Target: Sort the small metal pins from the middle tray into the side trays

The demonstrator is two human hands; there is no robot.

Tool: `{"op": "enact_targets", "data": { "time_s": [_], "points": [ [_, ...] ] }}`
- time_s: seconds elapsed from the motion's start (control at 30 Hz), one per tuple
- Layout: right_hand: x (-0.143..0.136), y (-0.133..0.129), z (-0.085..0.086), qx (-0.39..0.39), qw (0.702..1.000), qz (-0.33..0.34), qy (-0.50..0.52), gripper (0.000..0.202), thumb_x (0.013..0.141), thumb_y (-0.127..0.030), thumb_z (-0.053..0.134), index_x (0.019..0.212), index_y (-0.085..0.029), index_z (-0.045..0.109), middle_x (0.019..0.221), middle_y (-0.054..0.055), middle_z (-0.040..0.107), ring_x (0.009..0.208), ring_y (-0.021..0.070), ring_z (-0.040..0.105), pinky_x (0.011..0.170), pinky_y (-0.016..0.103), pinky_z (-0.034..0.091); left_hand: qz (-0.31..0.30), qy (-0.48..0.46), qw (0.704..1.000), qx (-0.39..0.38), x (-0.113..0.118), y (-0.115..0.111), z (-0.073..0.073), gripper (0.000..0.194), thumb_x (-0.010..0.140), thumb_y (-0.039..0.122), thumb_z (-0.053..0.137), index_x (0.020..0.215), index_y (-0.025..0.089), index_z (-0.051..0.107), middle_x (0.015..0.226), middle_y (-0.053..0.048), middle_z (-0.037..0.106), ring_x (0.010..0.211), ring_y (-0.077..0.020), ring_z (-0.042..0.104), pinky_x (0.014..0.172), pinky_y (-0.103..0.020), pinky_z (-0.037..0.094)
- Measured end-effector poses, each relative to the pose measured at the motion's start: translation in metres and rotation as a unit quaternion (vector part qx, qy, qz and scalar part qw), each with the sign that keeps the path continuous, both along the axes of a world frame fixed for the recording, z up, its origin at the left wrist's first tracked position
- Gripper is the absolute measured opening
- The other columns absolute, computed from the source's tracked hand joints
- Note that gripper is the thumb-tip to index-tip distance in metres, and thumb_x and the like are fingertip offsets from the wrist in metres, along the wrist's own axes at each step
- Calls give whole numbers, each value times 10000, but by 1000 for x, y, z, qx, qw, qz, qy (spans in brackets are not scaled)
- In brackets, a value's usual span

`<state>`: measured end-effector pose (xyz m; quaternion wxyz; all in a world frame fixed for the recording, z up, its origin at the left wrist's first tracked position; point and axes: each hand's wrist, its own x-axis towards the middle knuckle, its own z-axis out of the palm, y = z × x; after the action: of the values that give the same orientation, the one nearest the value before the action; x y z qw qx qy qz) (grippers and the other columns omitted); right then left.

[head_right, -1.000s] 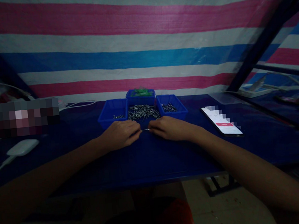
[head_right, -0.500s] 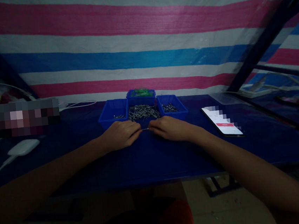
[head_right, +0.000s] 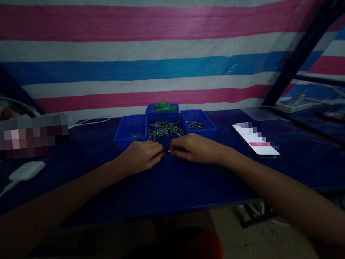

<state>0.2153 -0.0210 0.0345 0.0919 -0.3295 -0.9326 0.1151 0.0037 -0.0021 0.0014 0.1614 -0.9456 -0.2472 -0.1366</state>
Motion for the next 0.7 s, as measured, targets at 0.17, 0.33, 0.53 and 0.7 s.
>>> {"op": "enact_targets", "data": {
  "time_s": [0.17, 0.33, 0.53, 0.7],
  "points": [
    [-3, -4, 1, -5, 1000, 15, 11, 206, 862, -280, 417, 935, -159, 566, 813, 29, 609, 704, 114, 556, 656, 242, 395, 1, 12, 1000, -16, 1, 0, -1, 151, 850, 245, 417, 794, 158, 527, 727, -4, 592, 661, -125, 569, 537, -231, 370],
    [-3, -5, 0, -5, 1000, 17, 8, 224, 862, -313, 421, 931, -162, 571, 807, 26, 606, 703, 115, 557, 644, 243, 391, 4, 14, 1000, -23, 2, 0, -1, 148, 843, 249, 426, 802, 157, 533, 742, -3, 596, 682, -130, 580, 537, -231, 372],
    [-1, -1, -3, 3, 1000, 11, 5, 210, 866, -290, 403, 927, -159, 555, 797, 28, 603, 688, 115, 552, 640, 246, 387, 13, 13, 1000, -23, 2, 0, 0, 145, 838, 261, 439, 806, 159, 537, 740, 2, 597, 673, -127, 580, 525, -227, 368],
    [2, 3, -5, 11, 1000, -10, -8, 169, 854, -268, 411, 895, -163, 537, 784, 29, 597, 667, 117, 540, 619, 252, 375, 7, -2, 1000, -21, 0, 0, -1, 169, 857, 269, 409, 811, 161, 530, 740, 1, 594, 675, -117, 573, 549, -225, 378]
  ]
}}
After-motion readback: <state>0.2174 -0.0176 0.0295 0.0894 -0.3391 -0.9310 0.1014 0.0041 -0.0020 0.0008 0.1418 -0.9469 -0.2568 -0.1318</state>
